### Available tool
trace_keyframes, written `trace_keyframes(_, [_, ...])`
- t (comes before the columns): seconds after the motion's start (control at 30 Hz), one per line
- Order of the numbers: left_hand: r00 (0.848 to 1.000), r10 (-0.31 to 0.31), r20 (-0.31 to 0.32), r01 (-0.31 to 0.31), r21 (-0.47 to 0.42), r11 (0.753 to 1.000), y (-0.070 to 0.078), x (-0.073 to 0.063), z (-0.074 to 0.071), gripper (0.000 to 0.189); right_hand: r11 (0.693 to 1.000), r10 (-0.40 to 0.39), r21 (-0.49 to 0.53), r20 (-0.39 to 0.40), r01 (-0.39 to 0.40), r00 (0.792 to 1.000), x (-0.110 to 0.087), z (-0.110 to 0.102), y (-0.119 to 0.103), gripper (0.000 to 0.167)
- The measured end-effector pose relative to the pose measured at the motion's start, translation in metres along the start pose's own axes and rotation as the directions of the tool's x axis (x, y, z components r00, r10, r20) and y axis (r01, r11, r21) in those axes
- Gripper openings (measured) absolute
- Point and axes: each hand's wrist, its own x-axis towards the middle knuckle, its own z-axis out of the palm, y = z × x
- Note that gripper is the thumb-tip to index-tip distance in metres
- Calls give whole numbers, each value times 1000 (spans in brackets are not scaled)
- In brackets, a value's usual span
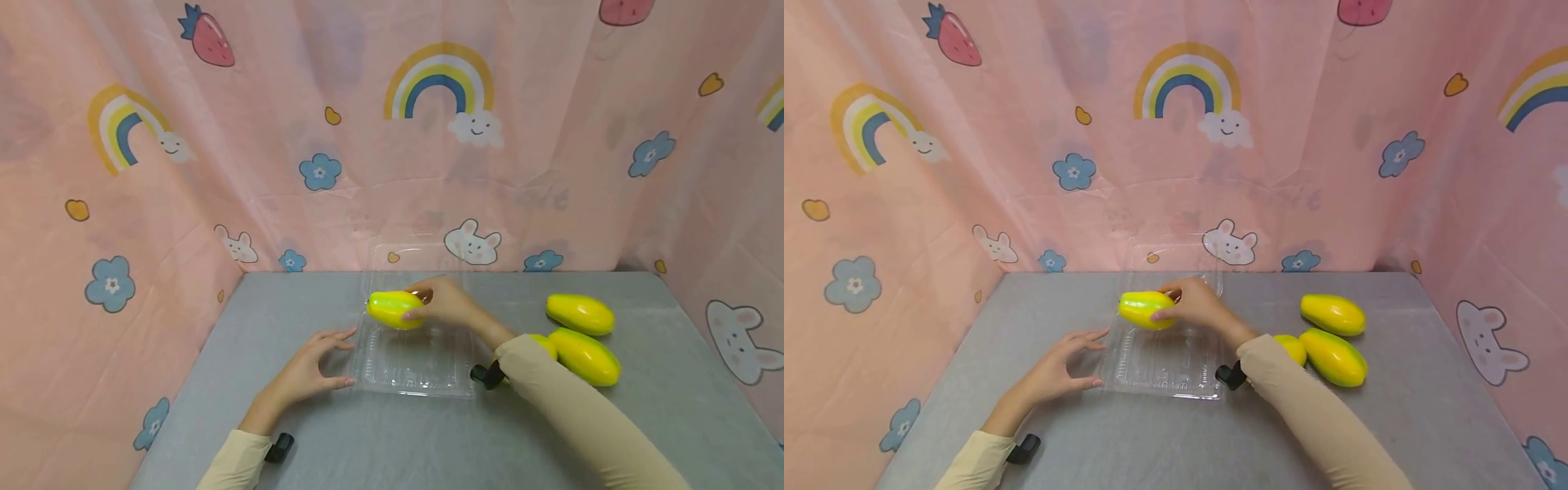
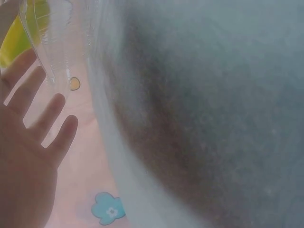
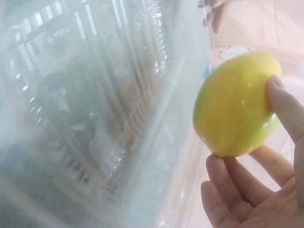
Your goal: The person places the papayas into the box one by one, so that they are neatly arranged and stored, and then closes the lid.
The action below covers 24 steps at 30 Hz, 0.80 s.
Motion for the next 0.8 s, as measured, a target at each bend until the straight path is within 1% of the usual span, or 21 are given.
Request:
trace_keyframes(0.17, [1000, 4, 3, -4, -4, 1000, 0, -1, -1, 73, 1000, -2, -3, -11, 2, 1000, 4, 5, -6, 62])
trace_keyframes(0.23, [1000, 7, 3, -7, -2, 1000, 0, -1, -1, 74, 1000, -9, 17, -13, 9, 1000, 5, 8, -8, 61])
trace_keyframes(0.4, [1000, -1, 10, 1, 0, 1000, 0, -2, -2, 68, 998, -1, 61, -8, 1, 1000, 8, 15, -9, 60])
trace_keyframes(0.53, [1000, -18, 18, 18, -9, 1000, 1, -2, -1, 65, 999, -2, 47, -15, 3, 1000, 10, 21, -7, 62])
trace_keyframes(0.8, [999, -28, 18, 28, -12, 1000, 3, -2, 0, 62, 999, -40, 17, -25, 41, 999, 10, 28, -2, 62])
